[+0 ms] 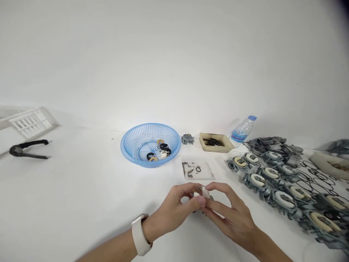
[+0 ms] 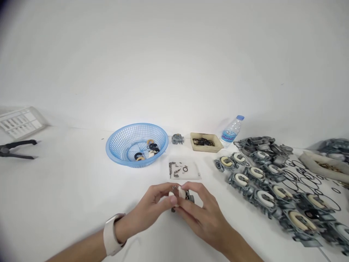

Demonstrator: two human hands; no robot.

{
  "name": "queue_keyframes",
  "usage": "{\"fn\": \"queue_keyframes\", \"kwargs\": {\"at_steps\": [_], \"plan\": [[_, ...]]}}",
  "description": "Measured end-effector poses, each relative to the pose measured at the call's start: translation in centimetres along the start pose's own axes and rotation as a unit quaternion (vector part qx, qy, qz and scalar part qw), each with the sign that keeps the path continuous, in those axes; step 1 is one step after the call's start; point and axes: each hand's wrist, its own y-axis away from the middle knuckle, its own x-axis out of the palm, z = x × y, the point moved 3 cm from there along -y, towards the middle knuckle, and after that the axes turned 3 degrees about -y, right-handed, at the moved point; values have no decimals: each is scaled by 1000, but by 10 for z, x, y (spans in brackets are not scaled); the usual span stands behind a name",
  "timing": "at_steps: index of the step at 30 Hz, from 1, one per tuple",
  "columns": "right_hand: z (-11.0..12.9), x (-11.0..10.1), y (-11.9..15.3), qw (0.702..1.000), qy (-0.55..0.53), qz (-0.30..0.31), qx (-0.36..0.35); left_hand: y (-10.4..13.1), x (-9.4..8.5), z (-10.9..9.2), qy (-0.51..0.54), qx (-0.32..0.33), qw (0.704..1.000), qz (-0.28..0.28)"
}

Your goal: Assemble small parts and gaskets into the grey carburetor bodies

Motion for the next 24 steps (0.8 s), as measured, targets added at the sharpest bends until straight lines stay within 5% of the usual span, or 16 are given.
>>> {"fn": "queue_keyframes", "kwargs": {"at_steps": [3, 5, 9, 13, 17, 24], "plan": [[5, 8, 6, 996, -60, -56, 29, -1, 2, 3, 160, -62, 985, 37], [2, 10, 8, 993, -84, -73, 41, -1, 1, 5, 166, -76, 982, 38], [-14, -2, 12, 995, -22, -90, 27, 0, -6, 12, -88, -8, 994, -68], [-41, -33, 14, 984, 27, -167, 61, 0, 3, 23, -407, 142, 896, -105], [-56, -51, 4, 978, 36, -184, 97, -4, 12, 38, -464, 137, 871, -87], [-65, -36, -25, 992, 23, -70, 100, -9, 15, 40, -434, 59, 893, -99]]}}
